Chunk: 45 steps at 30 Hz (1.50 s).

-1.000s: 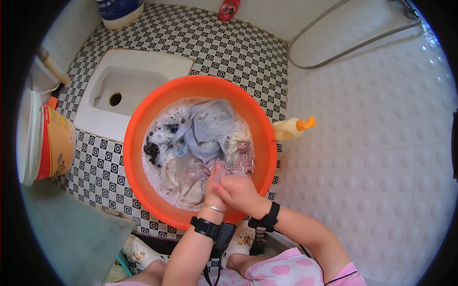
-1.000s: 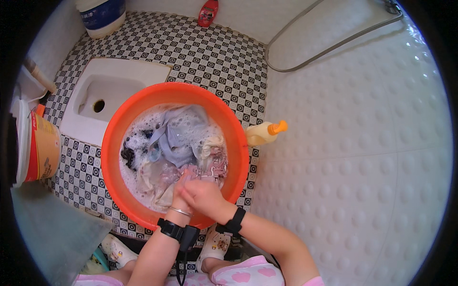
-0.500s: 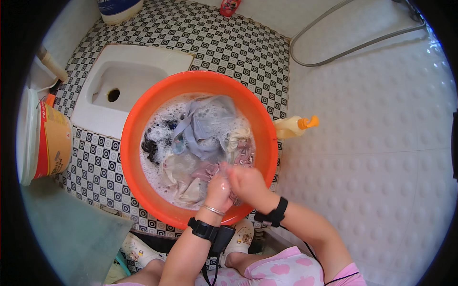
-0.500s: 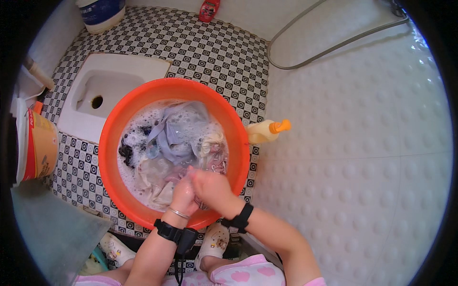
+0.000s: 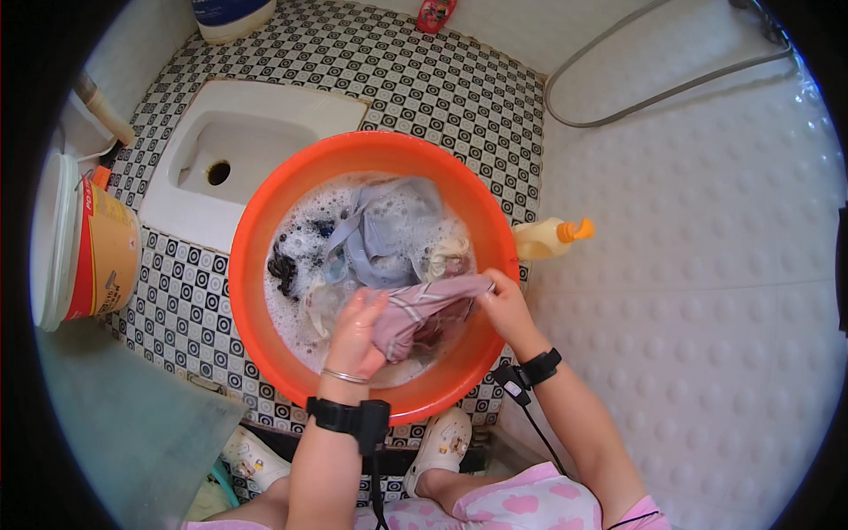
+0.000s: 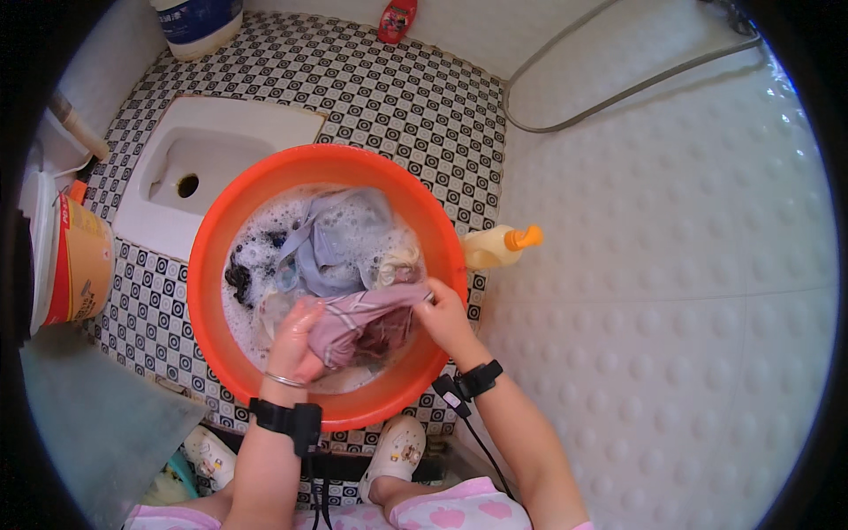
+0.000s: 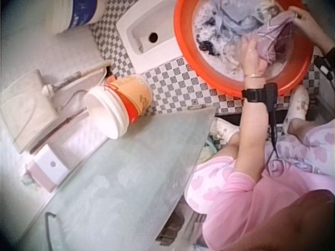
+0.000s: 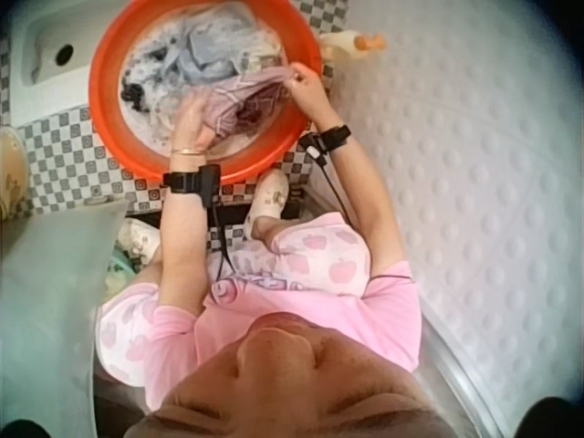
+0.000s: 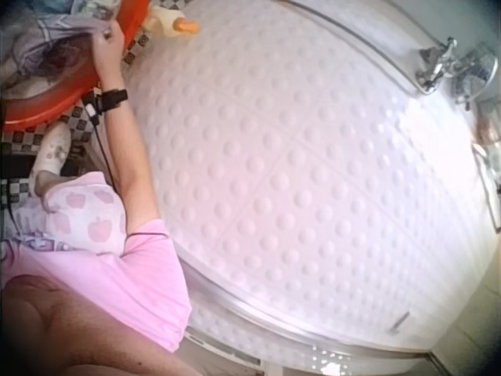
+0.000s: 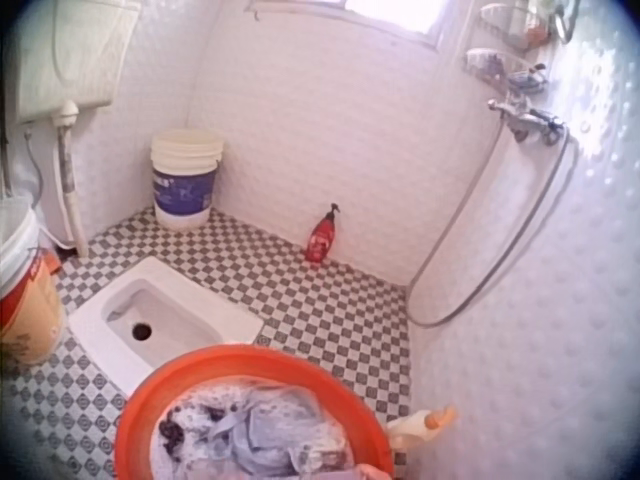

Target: The person washes several pieces of clothing by hand in a basin of soapy water, scrubbing different parts of the fabric and squeezing them.

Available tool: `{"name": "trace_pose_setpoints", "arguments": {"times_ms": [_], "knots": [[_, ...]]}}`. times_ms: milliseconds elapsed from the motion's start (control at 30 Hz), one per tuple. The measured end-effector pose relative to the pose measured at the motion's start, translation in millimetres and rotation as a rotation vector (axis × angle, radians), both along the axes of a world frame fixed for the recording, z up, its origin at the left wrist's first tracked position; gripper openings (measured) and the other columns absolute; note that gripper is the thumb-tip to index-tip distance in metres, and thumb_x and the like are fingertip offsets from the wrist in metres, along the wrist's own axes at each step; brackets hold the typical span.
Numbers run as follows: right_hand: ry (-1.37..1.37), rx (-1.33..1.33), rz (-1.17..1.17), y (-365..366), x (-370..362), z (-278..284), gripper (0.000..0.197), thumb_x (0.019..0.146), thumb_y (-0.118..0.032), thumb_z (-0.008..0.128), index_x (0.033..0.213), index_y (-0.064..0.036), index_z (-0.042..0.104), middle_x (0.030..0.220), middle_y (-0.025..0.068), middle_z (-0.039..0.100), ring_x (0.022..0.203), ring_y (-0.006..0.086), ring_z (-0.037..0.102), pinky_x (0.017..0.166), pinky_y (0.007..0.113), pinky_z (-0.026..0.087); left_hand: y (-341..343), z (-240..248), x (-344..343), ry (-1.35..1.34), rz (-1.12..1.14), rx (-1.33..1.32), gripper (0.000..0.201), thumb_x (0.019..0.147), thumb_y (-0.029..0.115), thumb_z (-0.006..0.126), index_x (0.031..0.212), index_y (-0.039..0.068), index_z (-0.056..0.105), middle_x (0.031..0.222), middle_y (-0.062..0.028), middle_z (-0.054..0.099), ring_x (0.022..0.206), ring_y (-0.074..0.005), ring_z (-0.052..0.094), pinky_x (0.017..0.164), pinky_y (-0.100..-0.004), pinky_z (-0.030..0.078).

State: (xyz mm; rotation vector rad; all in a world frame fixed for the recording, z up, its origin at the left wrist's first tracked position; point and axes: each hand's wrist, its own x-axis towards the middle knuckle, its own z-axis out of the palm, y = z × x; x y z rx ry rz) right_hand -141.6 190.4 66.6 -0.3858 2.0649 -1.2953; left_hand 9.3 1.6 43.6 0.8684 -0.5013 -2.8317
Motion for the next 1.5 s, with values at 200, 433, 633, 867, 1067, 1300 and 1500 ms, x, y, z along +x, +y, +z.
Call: {"name": "trace_pose_setpoints", "arguments": {"times_ms": [200,433,633,867,1067,1300,1500], "knots": [[0.482,-0.189,0.366,-59.0,77.7,32.4,0.027,0.078,-0.012,0.056,0.104,-0.0055,0.055,0.089,0.0168,0.061,0.077,0.0337,0.063,0.063,0.039,0.05,45.1,-34.3,-8.4,-0.085,0.036,0.092,0.027,0.098,0.021,0.049,0.118,0.002,0.052,0.108,-0.0093,0.06,0.095,-0.0185,0.06,0.085,-0.0329,0.049],[0.608,0.157,0.218,-46.9,63.1,6.3,0.021,0.086,-0.024,0.06,0.075,-0.0062,0.054,0.068,0.0156,0.058,0.062,0.0362,0.059,0.055,0.043,0.048,71.4,3.3,-21.5,-0.253,-0.057,0.018,0.042,0.099,0.038,0.047,0.115,0.0,0.058,0.102,-0.0074,0.061,0.09,-0.0135,0.057,0.078,-0.0284,0.047],[0.626,0.14,0.419,-44.5,77.0,12.2,0.022,0.087,-0.019,0.058,0.072,-0.0055,0.051,0.062,0.0161,0.055,0.057,0.0359,0.058,0.051,0.042,0.046,57.4,-20.2,-17.0,-0.239,-0.119,-0.031,0.037,0.099,0.035,0.047,0.111,0.001,0.06,0.097,-0.006,0.061,0.086,-0.0132,0.058,0.075,-0.0282,0.048],[0.66,0.113,0.518,-51.5,90.0,28.1,0.023,0.089,-0.025,0.055,0.077,-0.006,0.052,0.067,0.0175,0.059,0.06,0.0381,0.059,0.053,0.046,0.047,41.1,-6.6,-9.5,-0.124,-0.109,0.068,0.035,0.098,0.036,0.049,0.097,0.003,0.059,0.087,-0.0036,0.06,0.076,-0.0126,0.058,0.068,-0.0279,0.048],[0.521,0.156,0.034,-40.1,27.7,6.6,0.022,0.093,-0.02,0.053,0.083,-0.0002,0.058,0.076,0.0199,0.061,0.07,0.0336,0.06,0.064,0.039,0.046,51.3,-15.6,-15.0,0.035,-0.373,-0.087,0.036,0.095,0.034,0.056,0.1,-0.001,0.059,0.088,-0.0047,0.062,0.076,-0.0146,0.06,0.069,-0.03,0.049],[0.03,-0.292,-0.457,-28.2,-20.3,53.7,0.022,0.096,-0.023,0.054,0.086,-0.0031,0.057,0.076,0.0001,0.056,0.072,0.0082,0.052,0.065,0.025,0.045,22.4,5.8,-14.0,0.023,-0.597,-0.659,0.036,0.086,0.02,0.066,0.112,-0.004,0.059,0.094,-0.008,0.066,0.087,-0.0182,0.063,0.077,-0.0308,0.05],[0.693,0.03,0.422,-53.9,74.7,36.2,0.018,0.084,-0.021,0.065,0.081,-0.0051,0.057,0.075,0.0125,0.056,0.063,0.0235,0.057,0.058,0.032,0.047,38.5,7.3,-28.4,-0.172,-0.084,0.06,0.028,0.096,0.025,0.054,0.113,0.004,0.057,0.102,-0.007,0.063,0.09,-0.0148,0.061,0.073,-0.0288,0.051]]}}
